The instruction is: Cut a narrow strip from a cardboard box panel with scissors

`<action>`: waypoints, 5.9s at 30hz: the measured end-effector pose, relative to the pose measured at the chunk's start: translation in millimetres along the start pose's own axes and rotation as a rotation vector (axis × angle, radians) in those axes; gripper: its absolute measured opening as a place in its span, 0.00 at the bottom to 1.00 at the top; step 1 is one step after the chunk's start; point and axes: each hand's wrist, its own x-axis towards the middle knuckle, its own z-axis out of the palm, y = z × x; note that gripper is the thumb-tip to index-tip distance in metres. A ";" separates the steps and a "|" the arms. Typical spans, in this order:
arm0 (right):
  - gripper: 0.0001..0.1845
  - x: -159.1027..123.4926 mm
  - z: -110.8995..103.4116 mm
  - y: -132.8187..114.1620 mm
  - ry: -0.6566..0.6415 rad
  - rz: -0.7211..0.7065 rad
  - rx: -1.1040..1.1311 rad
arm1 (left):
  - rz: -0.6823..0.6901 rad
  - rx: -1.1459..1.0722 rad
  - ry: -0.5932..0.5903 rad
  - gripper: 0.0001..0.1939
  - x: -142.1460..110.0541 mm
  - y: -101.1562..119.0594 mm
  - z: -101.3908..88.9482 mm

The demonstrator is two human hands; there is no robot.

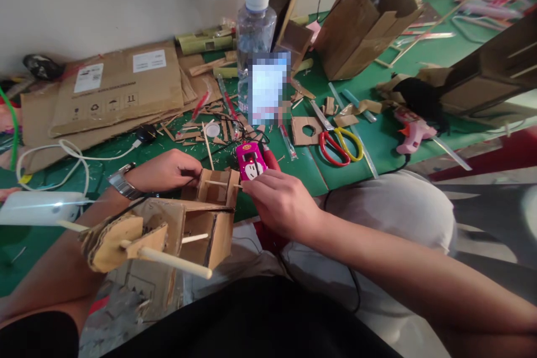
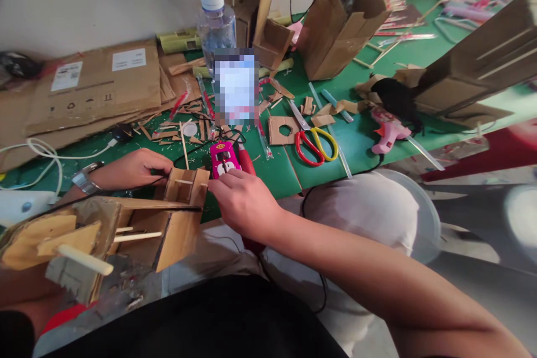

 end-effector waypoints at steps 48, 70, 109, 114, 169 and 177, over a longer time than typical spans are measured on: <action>0.14 10.9 -19.8 1.3 0.036 0.037 0.223 | 0.002 -0.145 0.060 0.14 -5.3 -12.3 -2.3; 0.05 -1.0 -2.4 9.4 0.247 0.009 0.269 | -0.002 -0.071 0.047 0.13 -3.1 -12.9 0.1; 0.08 5.0 6.0 16.3 0.089 0.111 0.315 | -0.018 -0.064 -0.002 0.12 -1.9 -6.6 1.6; 0.09 5.1 9.3 15.6 0.062 0.137 0.326 | -0.016 -0.074 -0.008 0.12 -1.9 -6.8 2.0; 0.23 4.8 14.9 5.6 -0.211 -0.121 0.022 | -0.033 0.030 0.164 0.10 -9.3 3.5 -5.1; 0.21 6.5 13.9 2.0 -0.221 -0.122 0.010 | -0.043 0.099 0.371 0.11 -8.7 0.9 -2.6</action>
